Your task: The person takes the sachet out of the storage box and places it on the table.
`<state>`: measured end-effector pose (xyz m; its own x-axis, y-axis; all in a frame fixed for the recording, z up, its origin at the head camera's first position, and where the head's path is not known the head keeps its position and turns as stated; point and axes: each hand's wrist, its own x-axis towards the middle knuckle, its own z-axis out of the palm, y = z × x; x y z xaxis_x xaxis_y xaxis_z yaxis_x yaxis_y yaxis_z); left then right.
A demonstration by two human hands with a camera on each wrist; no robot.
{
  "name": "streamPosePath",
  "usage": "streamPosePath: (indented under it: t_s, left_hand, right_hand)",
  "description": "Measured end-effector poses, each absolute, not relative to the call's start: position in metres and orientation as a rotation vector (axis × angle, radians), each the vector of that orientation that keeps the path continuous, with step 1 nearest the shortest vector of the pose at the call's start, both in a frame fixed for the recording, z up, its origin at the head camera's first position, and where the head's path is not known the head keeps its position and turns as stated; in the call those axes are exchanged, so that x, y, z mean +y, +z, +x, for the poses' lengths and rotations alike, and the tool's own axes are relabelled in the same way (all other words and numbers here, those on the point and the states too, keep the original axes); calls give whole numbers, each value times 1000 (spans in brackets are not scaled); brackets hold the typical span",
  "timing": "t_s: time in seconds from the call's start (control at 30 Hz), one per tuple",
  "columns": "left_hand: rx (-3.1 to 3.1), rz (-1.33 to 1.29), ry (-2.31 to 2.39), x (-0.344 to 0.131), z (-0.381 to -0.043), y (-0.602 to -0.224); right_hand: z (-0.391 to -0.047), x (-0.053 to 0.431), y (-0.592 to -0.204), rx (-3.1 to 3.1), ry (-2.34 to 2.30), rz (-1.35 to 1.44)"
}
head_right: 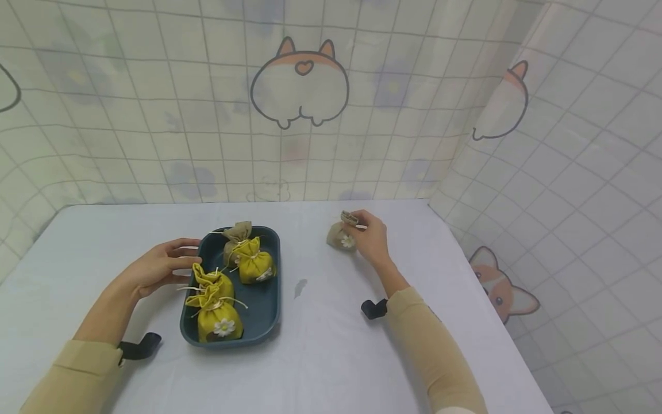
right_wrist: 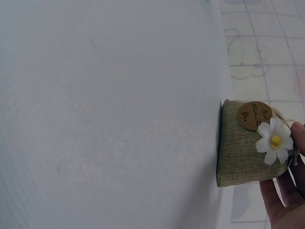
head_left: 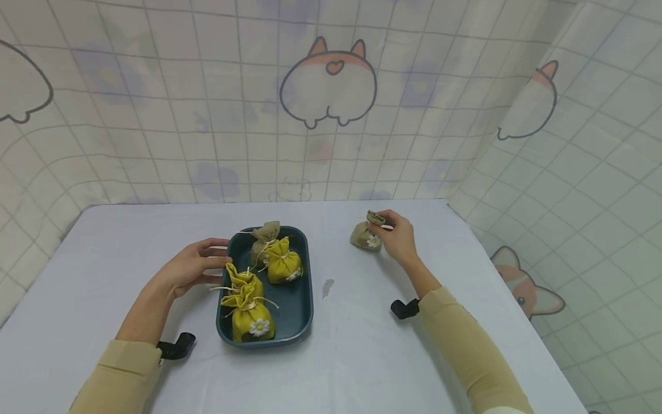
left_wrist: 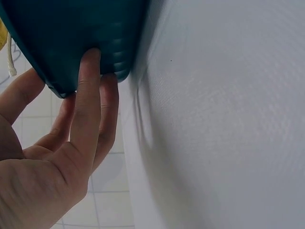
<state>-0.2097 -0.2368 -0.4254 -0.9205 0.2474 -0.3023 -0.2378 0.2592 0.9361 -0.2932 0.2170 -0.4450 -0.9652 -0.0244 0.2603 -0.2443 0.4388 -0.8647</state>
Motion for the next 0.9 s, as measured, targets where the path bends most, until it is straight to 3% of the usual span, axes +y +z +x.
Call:
streamPosePath:
  t_s: [0.9]
  left_hand:
    - [2129,3,1727,-237,-209,-424]
  right_hand:
    - [-287,214,-426,-2432,1503,382]
